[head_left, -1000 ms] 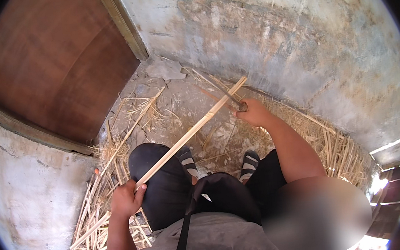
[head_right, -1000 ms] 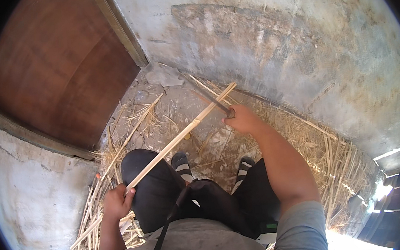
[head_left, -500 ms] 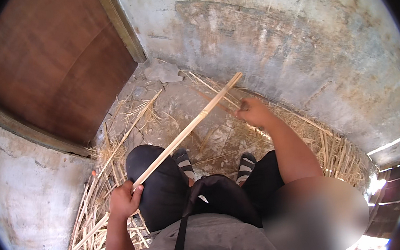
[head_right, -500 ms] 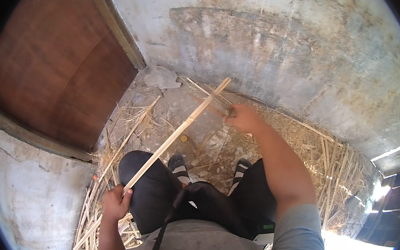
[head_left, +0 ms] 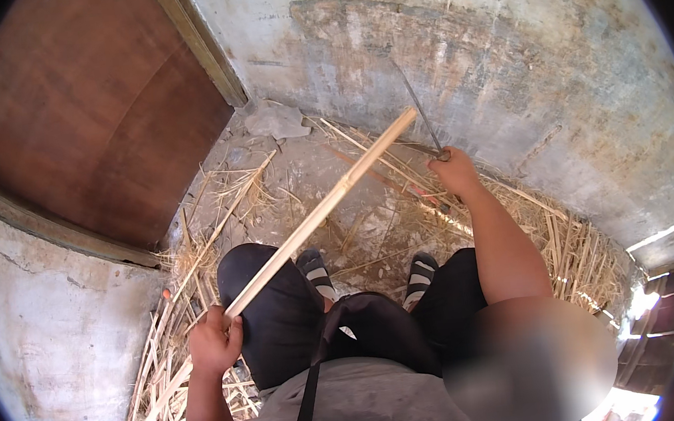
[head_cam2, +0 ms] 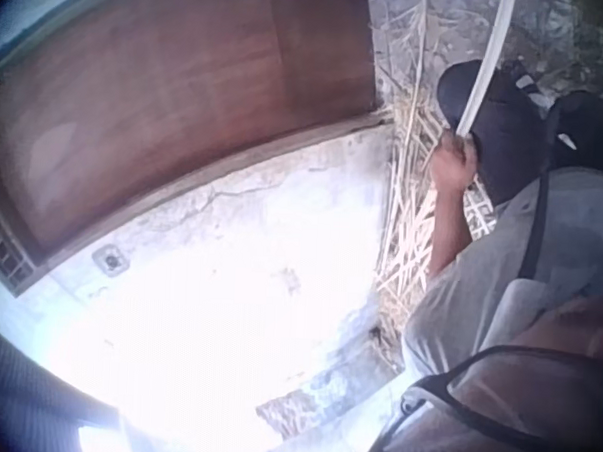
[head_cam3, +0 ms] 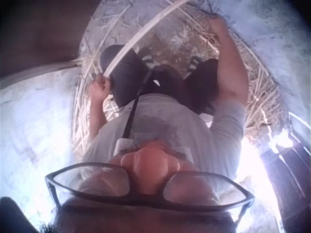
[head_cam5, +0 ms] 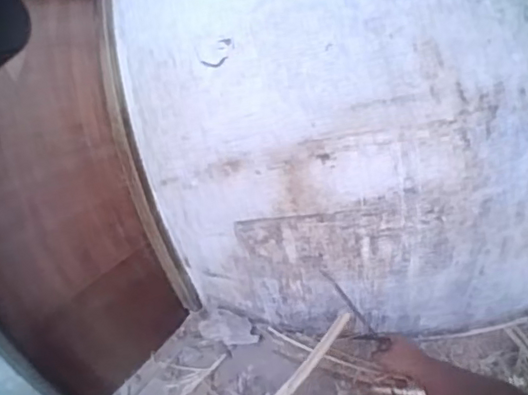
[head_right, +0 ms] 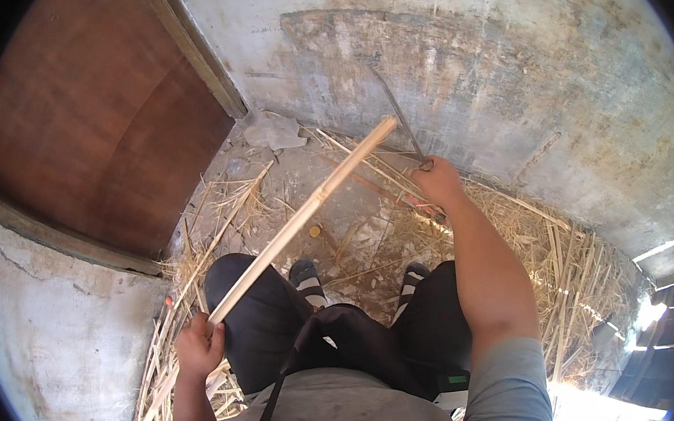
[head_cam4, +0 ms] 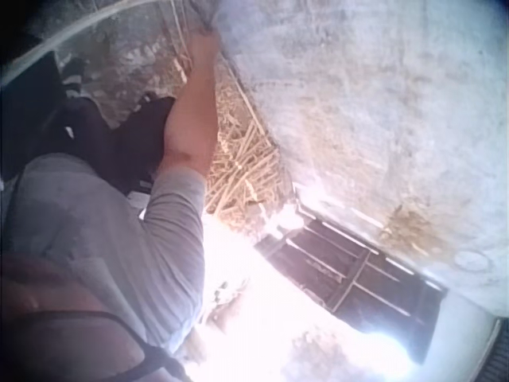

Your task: The person sits on the floor and uses a machete to split a long bamboo stick into thin strips. They hold the bamboo with one hand and repeatedly strike it with the machete to separate the fibers, creating a pile of thin bamboo strips on the floor.

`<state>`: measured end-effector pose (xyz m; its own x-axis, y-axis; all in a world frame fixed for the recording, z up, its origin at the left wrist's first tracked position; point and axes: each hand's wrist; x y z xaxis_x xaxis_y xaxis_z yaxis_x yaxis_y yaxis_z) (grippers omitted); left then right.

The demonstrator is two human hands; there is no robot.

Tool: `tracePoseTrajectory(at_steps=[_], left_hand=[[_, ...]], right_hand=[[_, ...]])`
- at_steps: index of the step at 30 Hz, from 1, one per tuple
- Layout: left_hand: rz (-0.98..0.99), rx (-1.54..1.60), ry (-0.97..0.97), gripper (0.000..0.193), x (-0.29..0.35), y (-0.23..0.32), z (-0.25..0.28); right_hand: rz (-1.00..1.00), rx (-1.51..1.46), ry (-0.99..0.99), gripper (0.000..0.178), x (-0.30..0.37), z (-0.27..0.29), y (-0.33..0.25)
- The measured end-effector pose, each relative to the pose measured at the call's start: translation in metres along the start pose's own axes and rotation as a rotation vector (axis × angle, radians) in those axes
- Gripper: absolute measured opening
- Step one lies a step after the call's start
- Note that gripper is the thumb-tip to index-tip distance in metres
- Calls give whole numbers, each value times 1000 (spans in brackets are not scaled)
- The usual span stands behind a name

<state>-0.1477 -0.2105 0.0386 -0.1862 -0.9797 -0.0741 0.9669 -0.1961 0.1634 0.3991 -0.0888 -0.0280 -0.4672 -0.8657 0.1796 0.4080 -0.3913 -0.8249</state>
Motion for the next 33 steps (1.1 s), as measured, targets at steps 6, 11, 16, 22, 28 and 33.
tracePoseTrajectory(at_steps=[6, 11, 16, 22, 28, 33], left_hand=[[72, -18, 0, 19, 5, -3, -6], [87, 54, -95, 28, 8, -4, 2], [80, -5, -138, 32, 10, 2, 1], [92, -88, -186, 35, 1, 8, 2], [63, -82, -197, 38, -2, 5, -1], [13, -57, -187, 40, -7, 0, 1]], right_hand=[[85, -92, 50, 58, 26, -4, -42], [-37, -264, 206, 50, 31, -13, -49], [271, -9, 150, 47, 26, -19, -26], [501, 214, -417, 41, 68, -51, -65], [481, 216, -564, 41, 63, -68, -59], [319, 144, -397, 47, 23, -64, -23]])
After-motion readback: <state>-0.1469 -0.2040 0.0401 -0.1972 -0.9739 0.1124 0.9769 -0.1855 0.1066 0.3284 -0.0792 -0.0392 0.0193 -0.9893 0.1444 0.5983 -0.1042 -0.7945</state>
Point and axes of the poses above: each hand's wrist, its own x-axis away from the middle knuckle, its own z-axis out of the back of the hand, y = z × x, and after that the axes turned 11 degrees about -x, right-handed
